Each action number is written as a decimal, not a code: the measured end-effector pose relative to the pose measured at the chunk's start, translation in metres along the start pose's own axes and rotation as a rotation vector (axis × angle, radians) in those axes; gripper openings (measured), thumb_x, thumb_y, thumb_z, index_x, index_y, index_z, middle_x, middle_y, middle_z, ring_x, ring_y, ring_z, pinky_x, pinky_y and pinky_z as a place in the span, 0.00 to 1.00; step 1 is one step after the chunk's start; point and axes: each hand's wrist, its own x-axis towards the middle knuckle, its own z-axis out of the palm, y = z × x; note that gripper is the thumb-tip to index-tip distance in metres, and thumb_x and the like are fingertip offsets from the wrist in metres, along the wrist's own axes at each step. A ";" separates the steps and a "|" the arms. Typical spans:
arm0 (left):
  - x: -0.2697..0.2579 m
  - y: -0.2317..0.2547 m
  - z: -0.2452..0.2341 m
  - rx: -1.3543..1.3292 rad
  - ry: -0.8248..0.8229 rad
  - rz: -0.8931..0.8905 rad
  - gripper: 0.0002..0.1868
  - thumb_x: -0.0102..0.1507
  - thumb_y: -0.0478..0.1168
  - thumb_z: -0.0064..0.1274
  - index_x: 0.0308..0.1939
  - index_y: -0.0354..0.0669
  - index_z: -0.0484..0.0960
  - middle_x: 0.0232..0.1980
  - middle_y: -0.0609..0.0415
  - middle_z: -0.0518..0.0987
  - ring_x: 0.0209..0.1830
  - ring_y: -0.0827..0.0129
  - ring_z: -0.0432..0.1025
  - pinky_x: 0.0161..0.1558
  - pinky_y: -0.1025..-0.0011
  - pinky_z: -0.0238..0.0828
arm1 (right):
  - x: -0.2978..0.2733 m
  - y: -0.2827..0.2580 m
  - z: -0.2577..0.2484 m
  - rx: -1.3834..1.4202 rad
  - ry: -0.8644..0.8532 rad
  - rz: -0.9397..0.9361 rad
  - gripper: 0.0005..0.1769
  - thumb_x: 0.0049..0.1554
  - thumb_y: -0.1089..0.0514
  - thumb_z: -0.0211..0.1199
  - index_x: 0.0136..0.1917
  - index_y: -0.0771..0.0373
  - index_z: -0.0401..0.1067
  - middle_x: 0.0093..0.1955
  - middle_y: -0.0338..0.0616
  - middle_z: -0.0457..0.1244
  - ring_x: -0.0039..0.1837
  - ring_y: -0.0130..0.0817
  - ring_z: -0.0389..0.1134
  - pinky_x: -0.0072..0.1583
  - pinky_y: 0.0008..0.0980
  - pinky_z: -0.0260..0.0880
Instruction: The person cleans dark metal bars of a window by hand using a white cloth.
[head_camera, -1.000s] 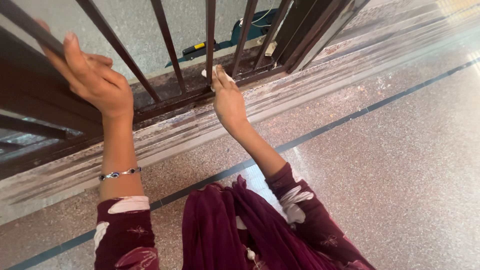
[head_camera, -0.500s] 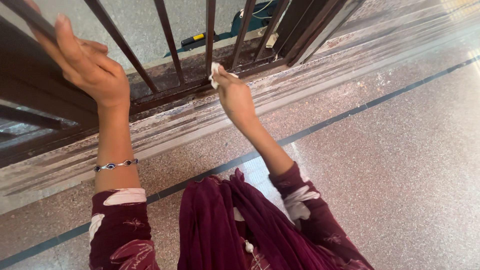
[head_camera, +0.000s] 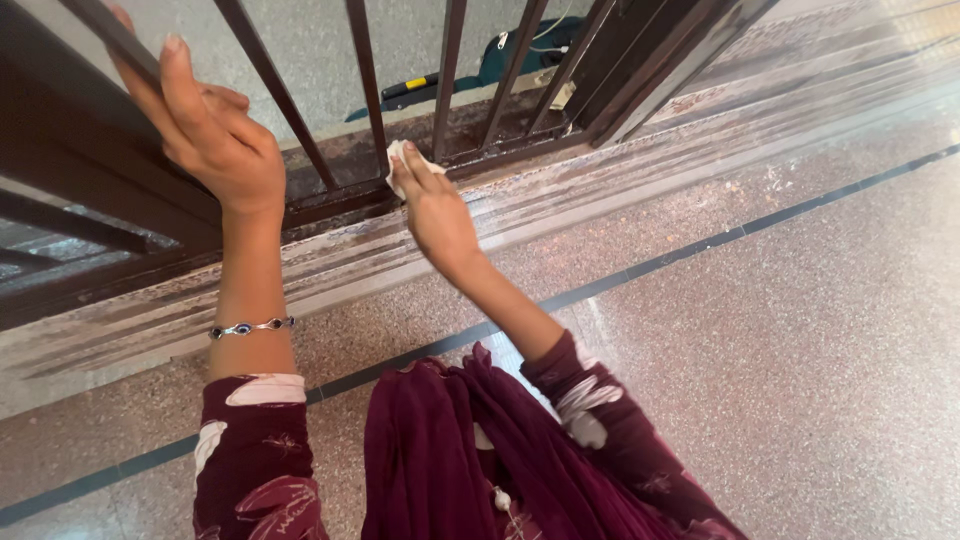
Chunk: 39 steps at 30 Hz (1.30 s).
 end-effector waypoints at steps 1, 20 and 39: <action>-0.001 0.000 0.000 0.002 -0.003 -0.005 0.32 0.77 0.22 0.28 0.80 0.57 0.57 0.85 0.45 0.48 0.45 0.74 0.86 0.43 0.80 0.84 | 0.001 0.004 -0.004 -0.033 -0.043 -0.014 0.33 0.55 0.74 0.45 0.72 0.58 0.68 0.78 0.48 0.56 0.62 0.46 0.71 0.67 0.43 0.68; 0.008 0.009 0.001 0.038 0.020 0.002 0.33 0.73 0.19 0.31 0.78 0.54 0.60 0.84 0.42 0.52 0.43 0.71 0.86 0.39 0.81 0.84 | 0.006 -0.050 -0.020 0.336 0.076 -0.037 0.27 0.55 0.72 0.55 0.68 0.62 0.71 0.73 0.54 0.62 0.63 0.55 0.70 0.65 0.42 0.71; 0.011 0.009 0.001 0.016 0.056 0.034 0.31 0.72 0.20 0.35 0.75 0.53 0.64 0.82 0.41 0.56 0.34 0.71 0.83 0.36 0.78 0.82 | 0.024 -0.112 0.030 0.119 -0.139 -0.129 0.29 0.50 0.69 0.61 0.66 0.70 0.67 0.78 0.56 0.54 0.54 0.52 0.70 0.55 0.41 0.73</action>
